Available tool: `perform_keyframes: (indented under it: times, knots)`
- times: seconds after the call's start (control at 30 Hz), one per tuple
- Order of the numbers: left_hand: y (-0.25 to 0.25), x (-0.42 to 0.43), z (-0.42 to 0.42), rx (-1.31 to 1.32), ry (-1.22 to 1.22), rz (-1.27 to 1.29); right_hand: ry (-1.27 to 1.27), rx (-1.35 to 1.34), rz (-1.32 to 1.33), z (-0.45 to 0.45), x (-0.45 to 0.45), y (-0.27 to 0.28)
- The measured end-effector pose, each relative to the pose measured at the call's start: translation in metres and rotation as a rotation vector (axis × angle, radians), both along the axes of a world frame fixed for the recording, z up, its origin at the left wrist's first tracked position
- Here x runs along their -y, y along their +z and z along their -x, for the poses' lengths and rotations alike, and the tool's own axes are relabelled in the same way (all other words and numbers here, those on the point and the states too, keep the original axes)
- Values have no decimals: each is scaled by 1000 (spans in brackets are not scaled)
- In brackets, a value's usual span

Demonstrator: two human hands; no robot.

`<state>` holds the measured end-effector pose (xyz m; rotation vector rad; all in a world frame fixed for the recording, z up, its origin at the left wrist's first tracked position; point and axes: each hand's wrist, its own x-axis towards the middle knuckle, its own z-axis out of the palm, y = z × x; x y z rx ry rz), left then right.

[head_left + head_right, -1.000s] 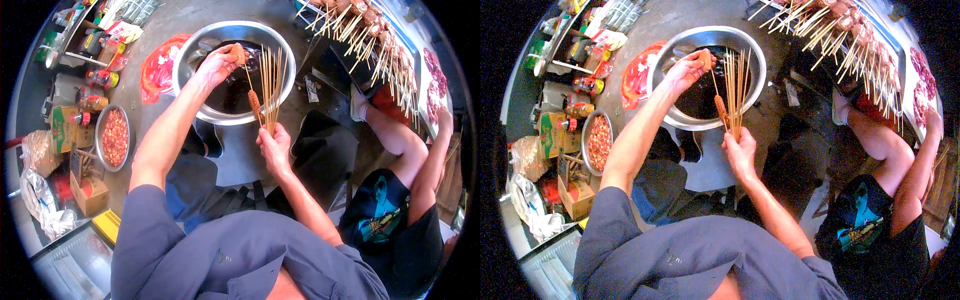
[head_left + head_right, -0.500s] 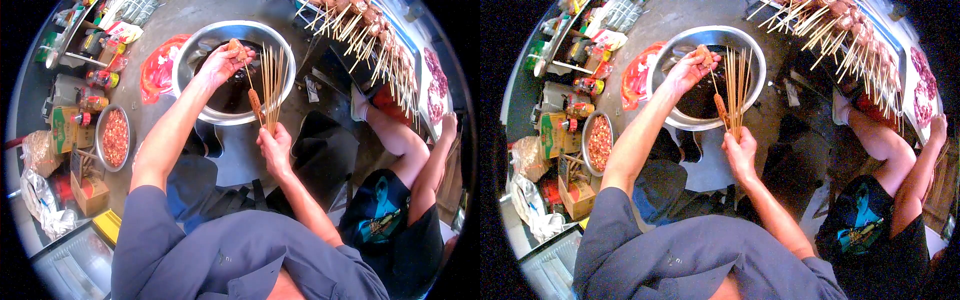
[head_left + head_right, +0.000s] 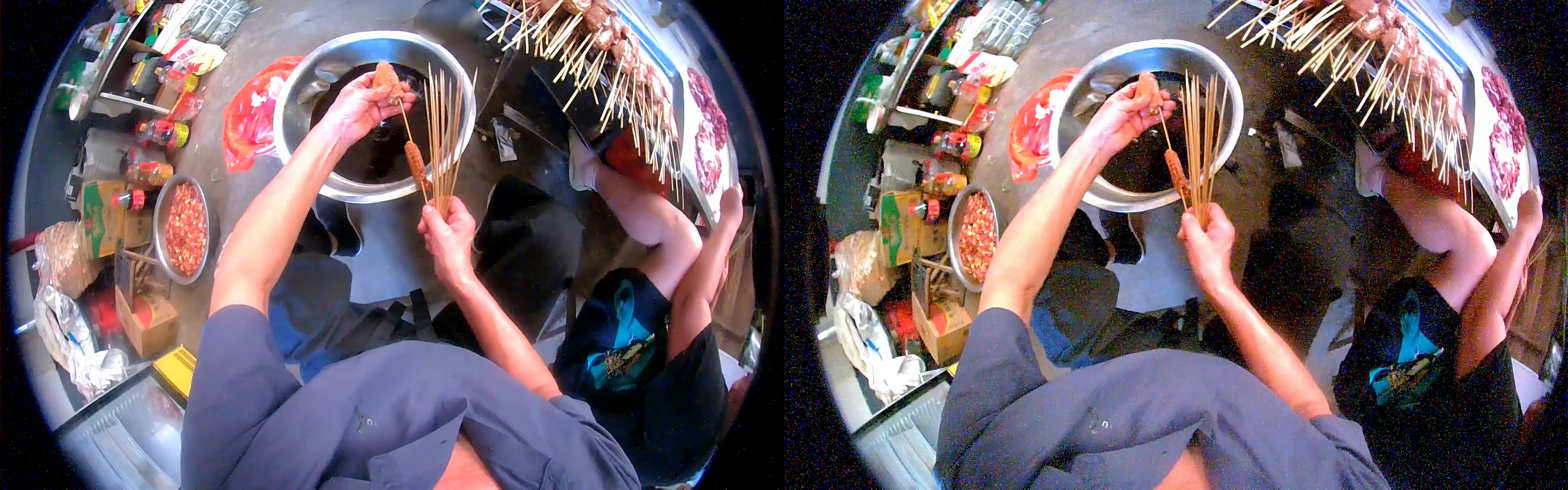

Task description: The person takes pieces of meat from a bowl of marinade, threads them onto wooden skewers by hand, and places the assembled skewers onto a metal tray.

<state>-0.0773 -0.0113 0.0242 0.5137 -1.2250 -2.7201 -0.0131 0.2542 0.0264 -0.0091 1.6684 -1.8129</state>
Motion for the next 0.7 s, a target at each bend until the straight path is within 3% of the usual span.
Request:
perform_keyframes:
  times: [0.47, 0.7]
  knots:
    - [-11, -39, -9, 42, -241, 28, -101, -5, 9, 2, -1, -5]
    - [-9, -49, -16, 33, -238, -19, -122, 29, 48, 8, 4, -1]
